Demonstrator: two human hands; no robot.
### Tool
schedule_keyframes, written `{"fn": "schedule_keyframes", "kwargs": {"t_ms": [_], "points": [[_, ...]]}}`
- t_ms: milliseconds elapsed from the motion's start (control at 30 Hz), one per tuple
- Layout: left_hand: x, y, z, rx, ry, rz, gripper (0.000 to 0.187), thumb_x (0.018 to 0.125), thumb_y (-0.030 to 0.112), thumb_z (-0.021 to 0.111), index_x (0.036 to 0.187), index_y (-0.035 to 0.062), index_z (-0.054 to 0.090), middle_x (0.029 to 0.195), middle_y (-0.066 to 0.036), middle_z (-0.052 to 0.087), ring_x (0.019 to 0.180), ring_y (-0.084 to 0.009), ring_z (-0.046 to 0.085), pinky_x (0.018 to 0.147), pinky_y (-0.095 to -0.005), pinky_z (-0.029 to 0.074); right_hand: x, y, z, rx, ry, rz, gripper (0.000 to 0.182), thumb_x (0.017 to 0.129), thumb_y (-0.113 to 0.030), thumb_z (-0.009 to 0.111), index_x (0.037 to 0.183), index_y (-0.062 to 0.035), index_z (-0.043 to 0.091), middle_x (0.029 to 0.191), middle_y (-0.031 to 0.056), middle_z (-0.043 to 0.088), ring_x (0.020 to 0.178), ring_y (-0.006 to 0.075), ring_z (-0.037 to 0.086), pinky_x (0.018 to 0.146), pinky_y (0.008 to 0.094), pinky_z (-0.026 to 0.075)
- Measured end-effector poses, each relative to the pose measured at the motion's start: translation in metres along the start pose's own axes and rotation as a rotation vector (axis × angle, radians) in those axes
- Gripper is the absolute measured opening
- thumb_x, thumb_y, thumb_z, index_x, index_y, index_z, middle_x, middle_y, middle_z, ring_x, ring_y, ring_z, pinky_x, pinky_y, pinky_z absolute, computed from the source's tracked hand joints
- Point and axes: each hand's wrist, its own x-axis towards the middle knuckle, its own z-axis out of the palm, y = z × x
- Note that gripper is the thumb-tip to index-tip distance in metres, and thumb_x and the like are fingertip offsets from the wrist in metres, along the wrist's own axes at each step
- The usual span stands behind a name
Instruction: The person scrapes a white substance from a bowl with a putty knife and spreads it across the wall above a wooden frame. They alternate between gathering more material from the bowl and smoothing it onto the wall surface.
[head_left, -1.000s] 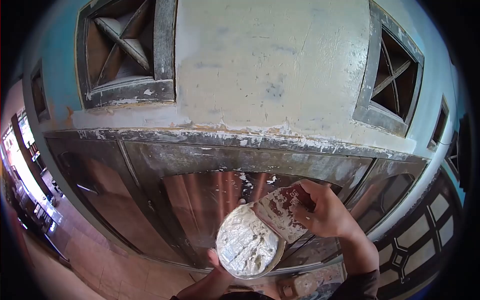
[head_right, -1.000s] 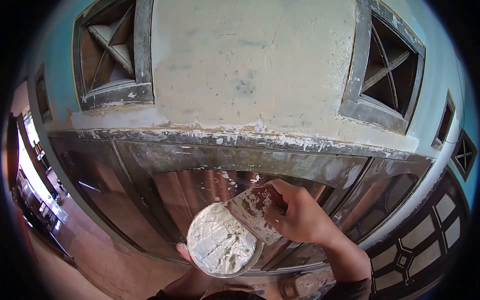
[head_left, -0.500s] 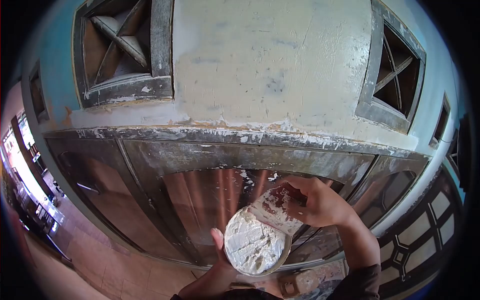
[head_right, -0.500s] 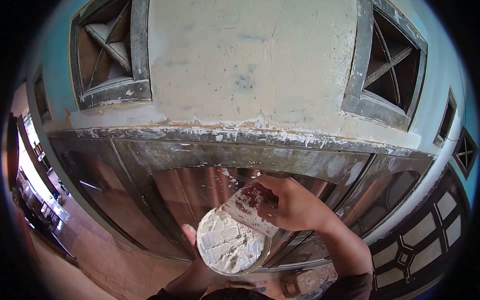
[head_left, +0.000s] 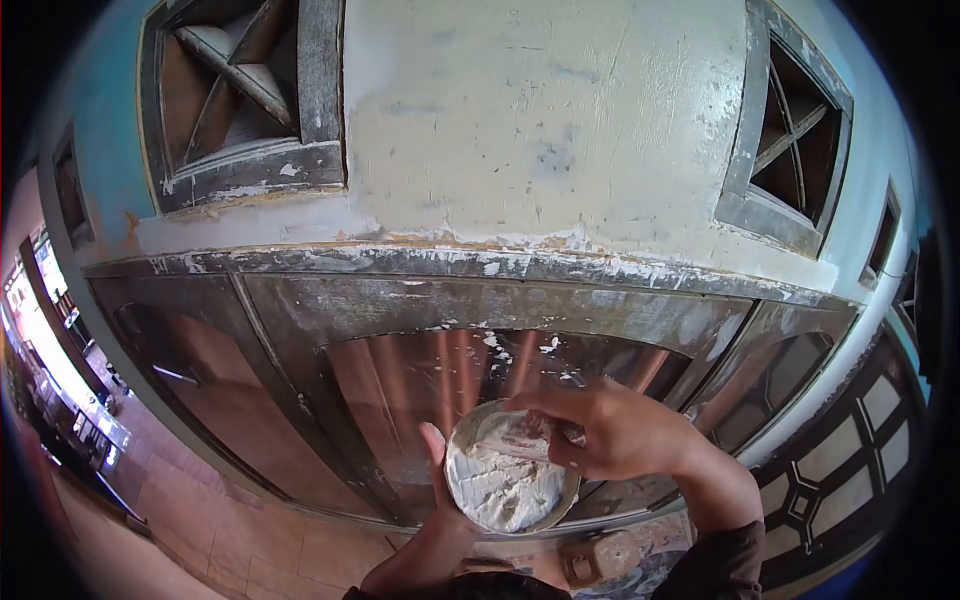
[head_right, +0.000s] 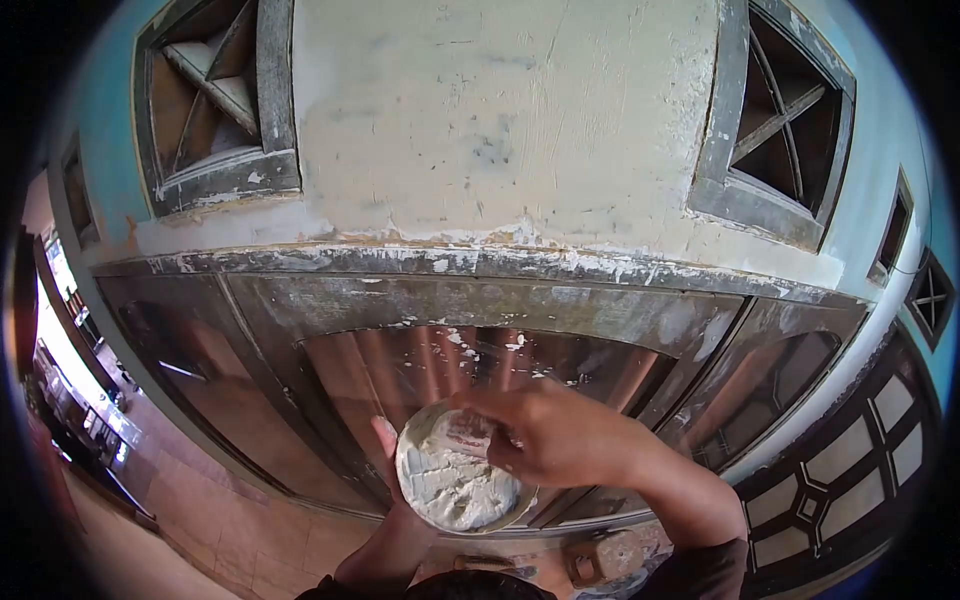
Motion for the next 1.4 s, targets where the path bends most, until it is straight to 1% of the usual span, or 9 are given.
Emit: {"fn": "schedule_keyframes", "kwargs": {"t_ms": [67, 133, 167, 267, 300, 400, 833, 1300, 1400], "points": [[0.000, 0.001, 0.002, 0.003, -0.001, 0.011, 0.110, 0.084, 0.089, 0.040, 0.148, -0.0005, 0.044, 0.144, -0.024, 0.055, 0.128, -0.0405, 0.056, 0.109, -0.0576, 0.045, -0.006, 0.000, 0.012, -0.066, 0.010, -0.073, 0.045, 0.079, 0.006, 0.068, 0.123, 0.0018, 0.064, 0.098, 0.0187, 0.074, 0.087, 0.0287, 0.075, 0.069, 0.0406, 0.060], [-0.002, 0.001, 0.006, -0.026, -0.067, 0.064, 0.108, 0.085, 0.088, 0.040, 0.147, -0.0004, 0.045, 0.142, -0.023, 0.056, 0.126, -0.0408, 0.057, 0.108, -0.0569, 0.046, -0.015, -0.011, 0.020, -0.278, 0.215, -0.300, 0.041, 0.078, 0.001, 0.071, 0.118, 0.0043, 0.063, 0.097, 0.0201, 0.072, 0.089, 0.0350, 0.071, 0.078, 0.0406, 0.057], [-0.004, 0.004, 0.004, 0.033, -0.064, 0.089, 0.106, 0.086, 0.087, 0.039, 0.147, 0.0002, 0.045, 0.141, -0.023, 0.057, 0.125, -0.0400, 0.058, 0.107, -0.0554, 0.047, -0.019, -0.016, 0.024, -0.314, 0.215, -0.292, 0.034, 0.081, -0.002, 0.071, 0.113, 0.0025, 0.064, 0.108, 0.0183, 0.071, 0.099, 0.0343, 0.070, 0.082, 0.0401, 0.058], [-0.006, 0.009, 0.005, 0.087, -0.056, 0.131, 0.104, 0.088, 0.086, 0.037, 0.148, 0.0006, 0.045, 0.141, -0.023, 0.056, 0.125, -0.0384, 0.059, 0.107, -0.0534, 0.048, -0.025, -0.014, 0.043, -0.463, 0.314, -0.341, 0.036, 0.079, 0.000, 0.070, 0.115, 0.0029, 0.066, 0.114, 0.0170, 0.070, 0.103, 0.0318, 0.071, 0.087, 0.0431, 0.057], [-0.006, 0.009, 0.003, 0.112, -0.044, 0.161, 0.103, 0.090, 0.085, 0.035, 0.149, 0.0008, 0.043, 0.142, -0.023, 0.056, 0.125, -0.0372, 0.059, 0.107, -0.0521, 0.048, -0.030, -0.015, 0.048, -0.557, 0.297, -0.319, 0.036, 0.086, -0.010, 0.067, 0.119, 0.0021, 0.065, 0.122, 0.0170, 0.068, 0.109, 0.0314, 0.069, 0.092, 0.0420, 0.055], [-0.005, 0.010, 0.005, 0.115, -0.108, 0.131, 0.106, 0.089, 0.086, 0.033, 0.150, 0.0003, 0.041, 0.143, -0.023, 0.055, 0.125, -0.0375, 0.059, 0.107, -0.0521, 0.048, -0.034, -0.014, 0.055, -0.606, 0.297, -0.346, 0.042, 0.085, -0.011, 0.067, 0.126, 0.0016, 0.064, 0.126, 0.0168, 0.067, 0.113, 0.0309, 0.068, 0.094, 0.0412, 0.055], [0.004, 0.007, 0.022, 0.018, -0.194, 0.119, 0.115, 0.085, 0.091, 0.027, 0.153, -0.0007, 0.036, 0.147, -0.026, 0.050, 0.128, -0.0419, 0.056, 0.107, -0.0563, 0.047, -0.041, -0.008, 0.062, -0.440, 0.198, -0.327, 0.054, 0.082, -0.005, 0.062, 0.136, -0.0005, 0.060, 0.135, 0.0192, 0.062, 0.127, 0.0351, 0.061, 0.107, 0.0455, 0.050], [0.021, -0.010, 0.048, 0.268, 0.248, 0.359, 0.112, 0.086, 0.091, 0.026, 0.152, 0.0008, 0.039, 0.147, -0.025, 0.050, 0.130, -0.0433, 0.054, 0.108, -0.0585, 0.045, -0.051, -0.005, 0.051, -0.463, 0.244, -0.366, 0.050, 0.085, -0.009, 0.062, 0.136, -0.0104, 0.063, 0.133, 0.0136, 0.064, 0.124, 0.0311, 0.063, 0.106, 0.0449, 0.051], [0.018, -0.008, 0.039, 0.304, 0.123, 0.288, 0.111, 0.087, 0.090, 0.026, 0.152, 0.0004, 0.039, 0.146, -0.026, 0.051, 0.129, -0.0435, 0.055, 0.109, -0.0576, 0.045, -0.047, -0.004, 0.048, -0.548, 0.235, -0.306, 0.048, 0.088, -0.012, 0.061, 0.136, -0.0114, 0.063, 0.134, 0.0127, 0.065, 0.125, 0.0309, 0.063, 0.106, 0.0443, 0.050]]}}
